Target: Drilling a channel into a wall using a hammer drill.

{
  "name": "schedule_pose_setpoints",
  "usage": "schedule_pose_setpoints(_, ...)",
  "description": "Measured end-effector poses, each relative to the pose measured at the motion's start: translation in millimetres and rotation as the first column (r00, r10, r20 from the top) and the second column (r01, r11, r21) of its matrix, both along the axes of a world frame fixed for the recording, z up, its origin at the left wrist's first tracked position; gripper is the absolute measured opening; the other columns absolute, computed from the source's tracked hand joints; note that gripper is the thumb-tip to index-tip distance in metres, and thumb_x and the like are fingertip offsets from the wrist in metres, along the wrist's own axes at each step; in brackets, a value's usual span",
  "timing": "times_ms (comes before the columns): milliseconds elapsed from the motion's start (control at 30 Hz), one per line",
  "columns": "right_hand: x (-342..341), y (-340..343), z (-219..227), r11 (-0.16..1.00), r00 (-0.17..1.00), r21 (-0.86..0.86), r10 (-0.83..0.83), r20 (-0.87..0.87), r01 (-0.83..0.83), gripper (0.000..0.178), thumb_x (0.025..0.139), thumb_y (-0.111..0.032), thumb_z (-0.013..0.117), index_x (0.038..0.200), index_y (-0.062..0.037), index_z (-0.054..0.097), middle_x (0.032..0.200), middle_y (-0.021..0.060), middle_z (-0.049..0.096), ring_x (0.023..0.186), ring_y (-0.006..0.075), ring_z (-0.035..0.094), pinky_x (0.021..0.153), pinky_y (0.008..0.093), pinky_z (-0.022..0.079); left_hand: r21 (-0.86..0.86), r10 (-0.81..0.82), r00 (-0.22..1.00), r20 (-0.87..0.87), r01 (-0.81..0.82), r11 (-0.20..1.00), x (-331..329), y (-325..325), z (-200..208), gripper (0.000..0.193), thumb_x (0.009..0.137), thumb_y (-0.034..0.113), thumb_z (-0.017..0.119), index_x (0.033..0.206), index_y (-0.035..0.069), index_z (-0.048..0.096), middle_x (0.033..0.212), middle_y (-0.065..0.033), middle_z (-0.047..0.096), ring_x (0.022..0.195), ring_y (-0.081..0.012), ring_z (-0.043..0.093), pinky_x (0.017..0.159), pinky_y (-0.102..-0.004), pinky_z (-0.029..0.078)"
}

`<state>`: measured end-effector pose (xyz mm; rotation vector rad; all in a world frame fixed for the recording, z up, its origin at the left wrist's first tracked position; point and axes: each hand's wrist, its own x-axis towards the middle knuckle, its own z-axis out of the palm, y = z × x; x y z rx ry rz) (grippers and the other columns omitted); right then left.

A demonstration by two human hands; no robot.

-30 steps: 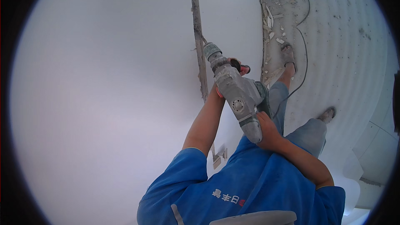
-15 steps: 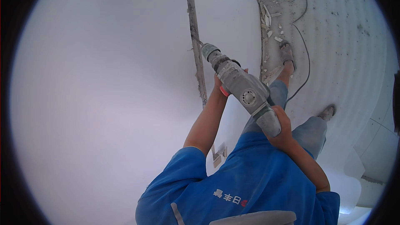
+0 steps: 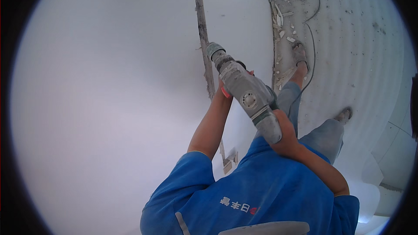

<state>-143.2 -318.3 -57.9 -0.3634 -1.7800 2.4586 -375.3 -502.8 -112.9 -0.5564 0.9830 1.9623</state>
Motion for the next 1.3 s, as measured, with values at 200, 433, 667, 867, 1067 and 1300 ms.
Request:
schedule_pose_setpoints(200,-4,-21,-14,0.990,0.999,0.138,-0.022,-0.033,0.026,0.043,0.074,0.001,0.068,0.113,-0.0020,0.050,0.098,0.0190,0.055,0.089,0.0394,0.058,0.077,0.0392,0.048,-0.333,0.120,0.992,0.046,-0.098,0.938,-25,1,-23,0.026,0.087,0.036,0.065,0.092,0.011,0.064,0.093,-0.0098,0.066,0.089,-0.0343,0.064,0.094,-0.0574,0.046)
schedule_pose_setpoints(433,-7,17,-12,0.997,0.998,0.034,-0.063,-0.031,0.064,0.047,0.067,0.000,0.071,0.109,-0.0020,0.052,0.098,0.0181,0.056,0.091,0.0391,0.058,0.078,0.0392,0.048,0.062,-0.015,0.999,0.049,0.012,0.998,-24,-18,-37,0.029,0.093,0.035,0.054,0.096,0.007,0.062,0.095,-0.0148,0.066,0.092,-0.0375,0.064,0.086,-0.0536,0.052)
schedule_pose_setpoints(667,19,69,2,0.984,0.984,-0.037,0.177,0.016,-0.177,0.059,0.067,0.000,0.072,0.121,0.0001,0.049,0.102,0.0143,0.061,0.093,0.0263,0.062,0.084,0.0340,0.047,-0.597,0.384,0.922,-0.044,-0.332,0.730,34,17,-23,0.023,0.096,0.027,0.049,0.096,0.008,0.061,0.093,-0.0110,0.067,0.087,-0.0274,0.066,0.082,-0.0436,0.055)
schedule_pose_setpoints(867,30,54,-21,0.991,0.991,-0.023,0.134,-0.023,-0.135,0.050,0.069,-0.001,0.072,0.114,-0.0021,0.052,0.096,0.0148,0.061,0.087,0.0300,0.063,0.078,0.0348,0.049,-0.082,0.223,0.974,0.048,-0.218,0.972,50,6,-13,0.023,0.095,0.031,0.052,0.093,0.010,0.063,0.088,-0.0097,0.066,0.085,-0.0301,0.065,0.096,-0.0539,0.047)
schedule_pose_setpoints(1067,28,26,-2,0.993,0.992,-0.043,0.109,0.061,-0.107,0.039,0.071,-0.003,0.072,0.105,-0.0039,0.053,0.092,0.0183,0.058,0.086,0.0406,0.060,0.073,0.0402,0.049,-0.120,0.113,0.974,0.194,-0.090,0.989,37,-19,-11,0.029,0.092,0.037,0.054,0.091,0.010,0.064,0.090,-0.0101,0.067,0.089,-0.0320,0.066,0.100,-0.0567,0.043)
schedule_pose_setpoints(1300,19,-8,-3,0.996,0.995,-0.037,0.086,0.047,-0.085,0.035,0.074,-0.006,0.069,0.105,-0.0040,0.054,0.092,0.0179,0.056,0.085,0.0408,0.059,0.072,0.0428,0.048,0.001,-0.023,0.975,0.219,0.024,1.000,22,-24,-7,0.029,0.091,0.038,0.056,0.094,0.011,0.065,0.089,-0.0080,0.069,0.086,-0.0317,0.067,0.100,-0.0549,0.044)
